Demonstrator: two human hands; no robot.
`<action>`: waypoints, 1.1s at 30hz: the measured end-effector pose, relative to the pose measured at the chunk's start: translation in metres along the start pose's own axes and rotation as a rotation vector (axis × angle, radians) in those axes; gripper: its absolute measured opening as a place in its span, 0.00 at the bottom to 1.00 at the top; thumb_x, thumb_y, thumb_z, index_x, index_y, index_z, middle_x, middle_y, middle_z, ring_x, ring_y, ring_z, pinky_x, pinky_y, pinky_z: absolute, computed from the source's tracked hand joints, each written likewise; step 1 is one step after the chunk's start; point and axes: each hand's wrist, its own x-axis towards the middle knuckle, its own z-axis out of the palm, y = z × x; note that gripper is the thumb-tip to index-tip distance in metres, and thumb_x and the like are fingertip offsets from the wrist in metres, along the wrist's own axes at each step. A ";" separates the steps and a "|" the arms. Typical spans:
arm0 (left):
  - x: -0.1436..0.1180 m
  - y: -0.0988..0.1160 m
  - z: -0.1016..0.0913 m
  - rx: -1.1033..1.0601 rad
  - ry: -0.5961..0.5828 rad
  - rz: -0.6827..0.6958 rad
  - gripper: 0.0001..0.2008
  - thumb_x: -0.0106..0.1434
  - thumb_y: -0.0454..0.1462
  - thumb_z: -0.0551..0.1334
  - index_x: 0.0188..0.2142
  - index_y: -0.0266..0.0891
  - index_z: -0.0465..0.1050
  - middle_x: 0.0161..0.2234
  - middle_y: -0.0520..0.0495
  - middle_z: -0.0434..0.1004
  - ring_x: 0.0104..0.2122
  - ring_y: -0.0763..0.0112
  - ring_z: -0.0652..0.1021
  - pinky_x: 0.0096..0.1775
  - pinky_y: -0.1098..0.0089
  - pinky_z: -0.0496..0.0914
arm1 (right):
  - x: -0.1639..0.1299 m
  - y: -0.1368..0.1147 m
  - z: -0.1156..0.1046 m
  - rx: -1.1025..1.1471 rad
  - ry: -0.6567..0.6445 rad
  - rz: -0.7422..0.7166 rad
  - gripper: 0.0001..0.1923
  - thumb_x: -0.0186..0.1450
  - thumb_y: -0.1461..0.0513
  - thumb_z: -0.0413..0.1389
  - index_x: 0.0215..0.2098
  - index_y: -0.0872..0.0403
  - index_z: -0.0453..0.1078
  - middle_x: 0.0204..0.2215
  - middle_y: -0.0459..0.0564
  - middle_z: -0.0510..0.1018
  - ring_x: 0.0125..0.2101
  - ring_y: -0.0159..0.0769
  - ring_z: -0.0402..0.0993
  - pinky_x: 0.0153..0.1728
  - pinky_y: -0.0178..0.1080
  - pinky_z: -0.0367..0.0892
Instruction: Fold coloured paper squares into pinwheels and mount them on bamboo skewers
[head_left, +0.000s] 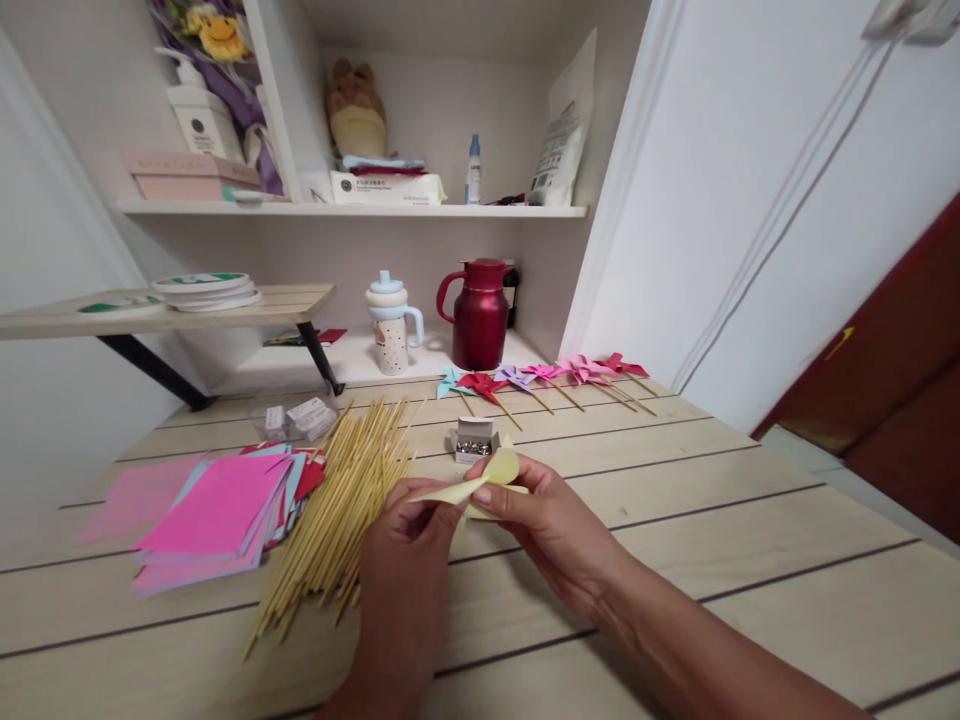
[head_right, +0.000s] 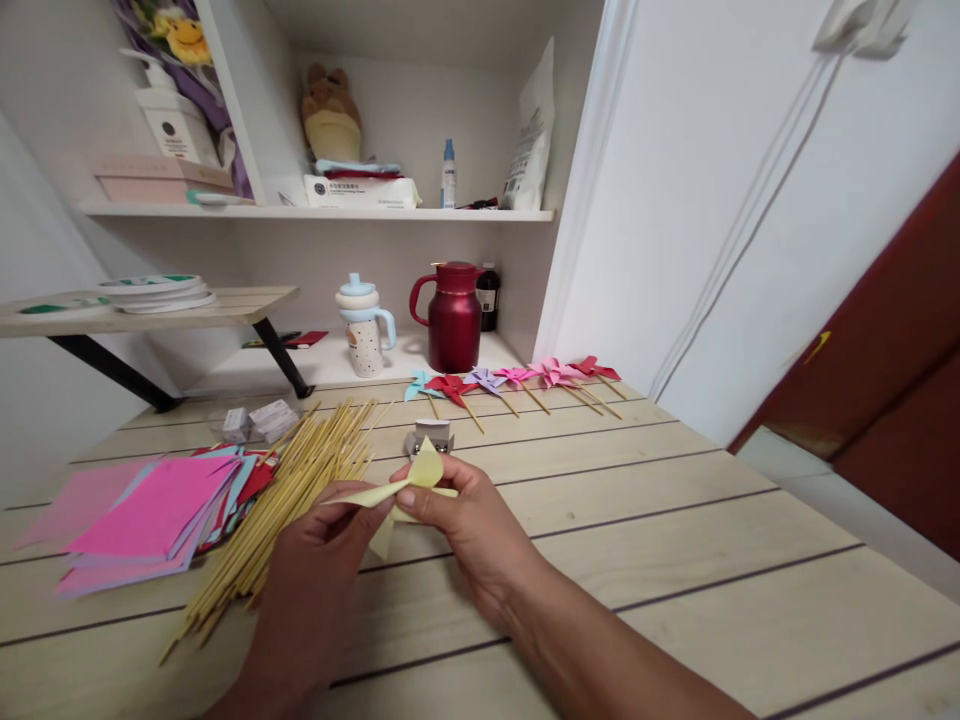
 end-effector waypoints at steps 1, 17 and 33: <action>0.001 0.000 0.000 0.002 -0.003 -0.010 0.06 0.55 0.40 0.66 0.29 0.42 0.81 0.31 0.49 0.81 0.35 0.65 0.79 0.40 0.68 0.72 | 0.000 0.001 0.000 0.002 -0.002 -0.009 0.13 0.49 0.61 0.70 0.33 0.54 0.78 0.31 0.46 0.81 0.35 0.37 0.74 0.44 0.41 0.64; -0.001 -0.009 -0.004 0.158 0.063 0.090 0.06 0.56 0.41 0.67 0.28 0.42 0.81 0.30 0.51 0.74 0.31 0.69 0.76 0.34 0.71 0.68 | 0.003 0.001 0.000 -0.014 -0.011 -0.070 0.11 0.49 0.63 0.71 0.30 0.54 0.78 0.26 0.44 0.79 0.30 0.32 0.72 0.37 0.35 0.66; -0.005 -0.008 -0.016 0.564 0.171 0.827 0.09 0.61 0.32 0.63 0.39 0.45 0.78 0.35 0.52 0.75 0.35 0.71 0.77 0.38 0.71 0.72 | -0.006 -0.003 -0.004 -0.338 -0.040 -0.407 0.02 0.59 0.63 0.65 0.32 0.50 0.78 0.29 0.43 0.76 0.32 0.31 0.71 0.35 0.34 0.65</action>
